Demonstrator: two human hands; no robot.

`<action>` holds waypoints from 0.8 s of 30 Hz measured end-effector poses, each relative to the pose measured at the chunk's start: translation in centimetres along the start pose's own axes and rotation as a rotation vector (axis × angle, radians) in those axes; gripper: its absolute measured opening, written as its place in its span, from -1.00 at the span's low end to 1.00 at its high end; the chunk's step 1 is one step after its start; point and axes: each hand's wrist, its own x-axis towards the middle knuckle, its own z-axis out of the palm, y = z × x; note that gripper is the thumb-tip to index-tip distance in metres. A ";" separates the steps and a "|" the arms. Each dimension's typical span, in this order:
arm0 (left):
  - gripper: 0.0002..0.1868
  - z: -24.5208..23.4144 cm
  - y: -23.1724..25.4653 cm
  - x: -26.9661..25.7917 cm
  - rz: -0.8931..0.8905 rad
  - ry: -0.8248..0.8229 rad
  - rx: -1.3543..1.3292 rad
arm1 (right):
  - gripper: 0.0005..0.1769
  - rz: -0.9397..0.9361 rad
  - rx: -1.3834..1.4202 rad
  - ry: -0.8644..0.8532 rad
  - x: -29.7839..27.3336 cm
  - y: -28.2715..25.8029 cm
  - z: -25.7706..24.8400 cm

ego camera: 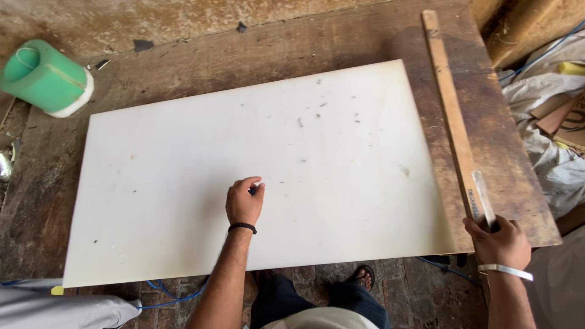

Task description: The person measures and marks a white foam board using a tape measure and a straight edge, then cuts it into two pieces with a utility knife. The person repeats the process on the second piece to create smaller sections.

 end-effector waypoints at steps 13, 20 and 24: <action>-0.76 -7.6 -23.3 20.7 0.165 0.080 0.294 | -0.44 -0.010 0.466 -0.085 -24.2 -34.6 6.3; -0.54 -8.7 -23.1 20.1 0.494 -0.020 0.189 | -0.40 -0.044 0.318 -0.074 -32.0 -48.1 9.7; -0.41 -5.2 -19.2 18.2 0.696 -0.235 -0.145 | -0.37 -0.061 0.215 -0.102 -32.1 -50.8 12.4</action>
